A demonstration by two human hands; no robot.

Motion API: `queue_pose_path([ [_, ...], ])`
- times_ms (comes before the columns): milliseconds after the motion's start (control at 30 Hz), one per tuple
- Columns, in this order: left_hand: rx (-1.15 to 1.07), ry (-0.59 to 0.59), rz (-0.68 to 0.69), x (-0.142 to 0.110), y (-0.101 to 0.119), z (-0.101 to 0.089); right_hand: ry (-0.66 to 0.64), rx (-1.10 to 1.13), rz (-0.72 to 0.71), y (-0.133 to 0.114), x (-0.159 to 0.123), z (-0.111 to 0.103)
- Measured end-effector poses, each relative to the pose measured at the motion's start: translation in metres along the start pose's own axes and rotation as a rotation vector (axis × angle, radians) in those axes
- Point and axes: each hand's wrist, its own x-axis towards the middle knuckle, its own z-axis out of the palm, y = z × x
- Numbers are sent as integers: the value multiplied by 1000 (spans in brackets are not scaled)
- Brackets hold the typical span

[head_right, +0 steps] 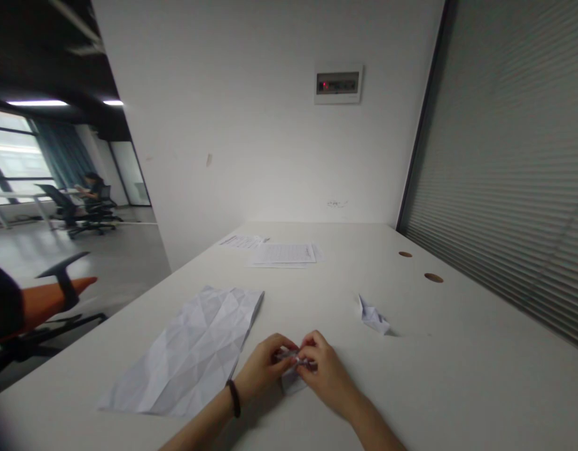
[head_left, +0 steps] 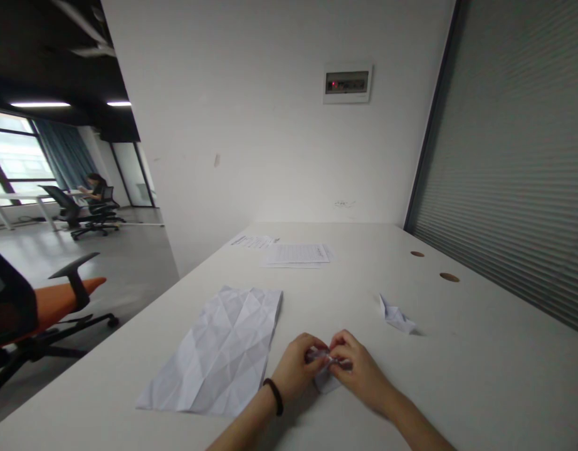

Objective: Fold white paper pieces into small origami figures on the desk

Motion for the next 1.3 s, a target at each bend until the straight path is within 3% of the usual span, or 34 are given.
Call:
queue_pose_path([
  [167, -263, 29, -51, 4, 1, 0, 80, 41, -27, -2, 2, 1],
  [267, -462, 50, -39, 6, 1, 0, 122, 193, 43, 5, 4, 6],
  [400, -536, 47, -12, 6, 2, -1, 100, 273, 158, 14, 6, 11],
  [533, -477, -7, -1, 5, 4, -4, 129, 173, 188, 10, 6, 9],
  [733, -79, 19, 63, 1, 10, -7, 205, -12, 50, -4, 5, 2],
  [900, -267, 23, 39, 2, 11, -8, 256, 170, 62, -1, 5, 4],
  [1033, -393, -7, 17, 3, 9, -7, 194, 266, 105, 0, 5, 8],
  [1133, -376, -29, 44, 2, 9, -6, 196, 181, 78, -3, 4, 8],
  [1300, -181, 67, 194, -1, 14, -8, 273, -153, -120, -2, 3, -1],
])
